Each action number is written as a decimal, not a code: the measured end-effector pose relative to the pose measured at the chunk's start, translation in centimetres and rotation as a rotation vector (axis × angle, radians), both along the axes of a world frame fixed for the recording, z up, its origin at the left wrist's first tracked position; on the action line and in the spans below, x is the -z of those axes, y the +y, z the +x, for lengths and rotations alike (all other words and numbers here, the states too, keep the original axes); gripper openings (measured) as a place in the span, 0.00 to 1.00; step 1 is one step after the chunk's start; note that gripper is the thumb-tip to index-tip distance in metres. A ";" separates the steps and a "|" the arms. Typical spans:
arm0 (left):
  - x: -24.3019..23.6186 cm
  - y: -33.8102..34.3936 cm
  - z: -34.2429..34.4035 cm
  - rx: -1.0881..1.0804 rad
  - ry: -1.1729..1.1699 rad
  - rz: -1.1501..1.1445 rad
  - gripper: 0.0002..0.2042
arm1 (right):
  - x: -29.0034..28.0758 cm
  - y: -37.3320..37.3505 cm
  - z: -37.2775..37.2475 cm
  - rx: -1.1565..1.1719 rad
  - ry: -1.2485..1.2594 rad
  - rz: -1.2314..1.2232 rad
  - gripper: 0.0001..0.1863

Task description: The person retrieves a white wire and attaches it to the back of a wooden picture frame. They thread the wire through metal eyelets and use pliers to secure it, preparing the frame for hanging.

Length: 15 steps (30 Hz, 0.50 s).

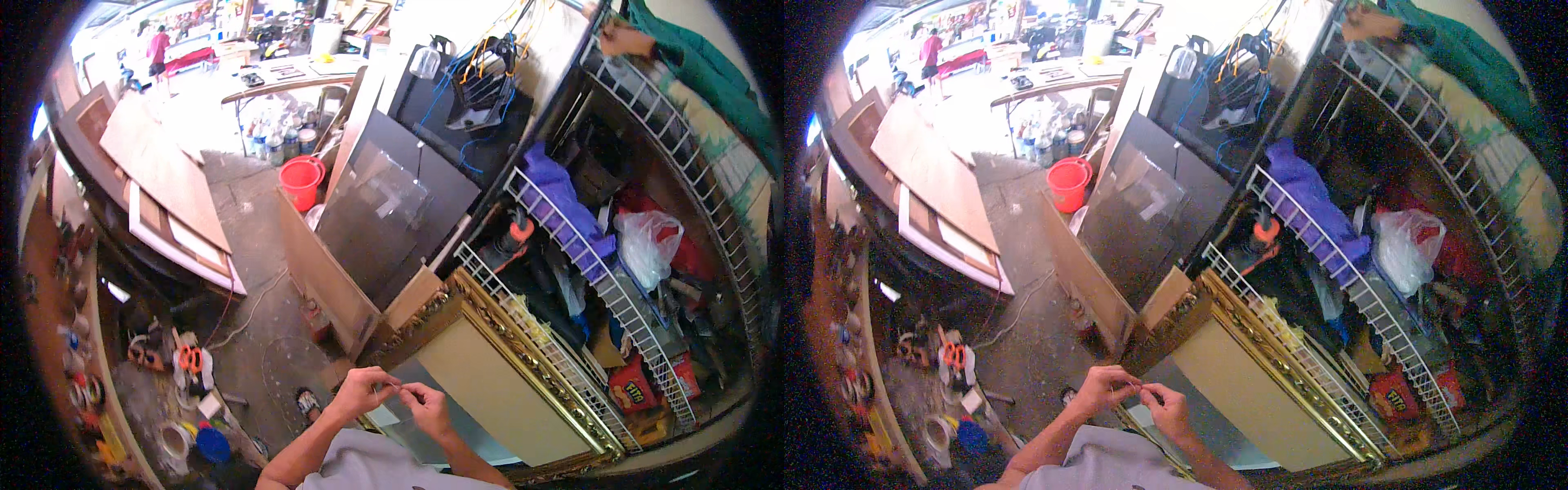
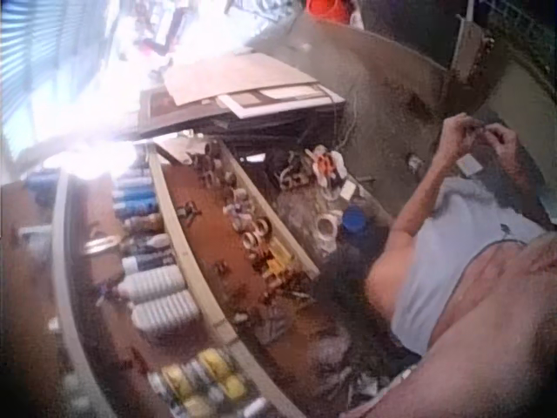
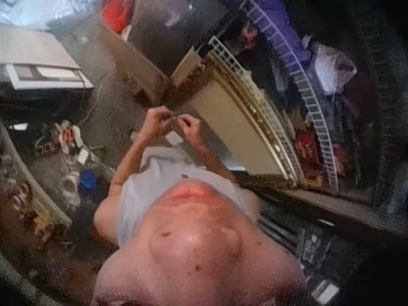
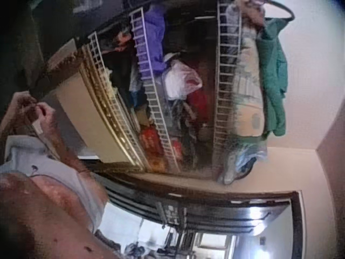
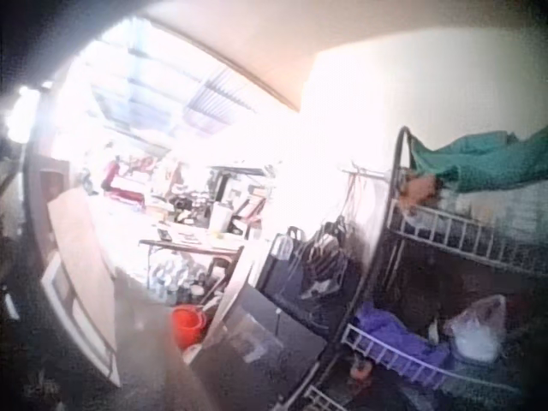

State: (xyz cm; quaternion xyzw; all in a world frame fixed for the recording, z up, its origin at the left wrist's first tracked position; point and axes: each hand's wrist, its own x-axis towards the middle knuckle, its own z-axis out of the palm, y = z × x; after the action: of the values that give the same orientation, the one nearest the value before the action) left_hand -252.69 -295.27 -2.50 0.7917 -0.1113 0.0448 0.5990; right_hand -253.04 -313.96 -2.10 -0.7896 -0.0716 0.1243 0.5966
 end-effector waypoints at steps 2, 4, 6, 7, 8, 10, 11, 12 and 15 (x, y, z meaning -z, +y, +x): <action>-1.7 4.1 2.7 0.051 0.044 -0.042 0.08 | -0.5 3.8 2.0 0.024 -0.024 0.014 0.09; -3.4 8.1 4.4 0.102 -0.063 0.103 0.09 | -1.2 7.6 3.9 0.003 -0.067 -0.003 0.10; -3.3 12.0 5.8 0.132 -0.147 0.194 0.10 | -2.2 11.2 6.0 -0.068 -0.132 -0.052 0.10; -3.7 13.6 6.3 0.119 -0.127 0.249 0.09 | -3.0 12.9 6.8 -0.112 -0.117 -0.073 0.10; -4.2 15.2 6.5 0.108 -0.101 0.306 0.09 | -3.8 14.5 7.3 -0.155 -0.097 -0.090 0.11; -4.3 17.6 6.2 0.065 -0.054 0.329 0.08 | -4.5 16.8 7.9 -0.213 -0.097 -0.113 0.11; -4.2 18.5 6.1 0.035 -0.041 0.289 0.07 | -4.4 17.5 8.4 -0.223 -0.128 -0.128 0.11; -4.0 19.5 6.5 -0.005 -0.035 0.259 0.06 | -4.1 18.2 9.2 -0.241 -0.170 -0.136 0.12; -1.4 23.8 5.4 -0.246 0.111 -0.088 0.06 | -4.4 20.1 10.3 -0.328 -0.134 -0.154 0.13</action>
State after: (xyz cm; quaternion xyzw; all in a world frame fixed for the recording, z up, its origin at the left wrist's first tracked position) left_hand -247.27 -271.48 -1.15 0.7735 0.0217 0.0789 0.6285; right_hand -242.75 -293.90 2.29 -0.8172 -0.2290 0.1721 0.5002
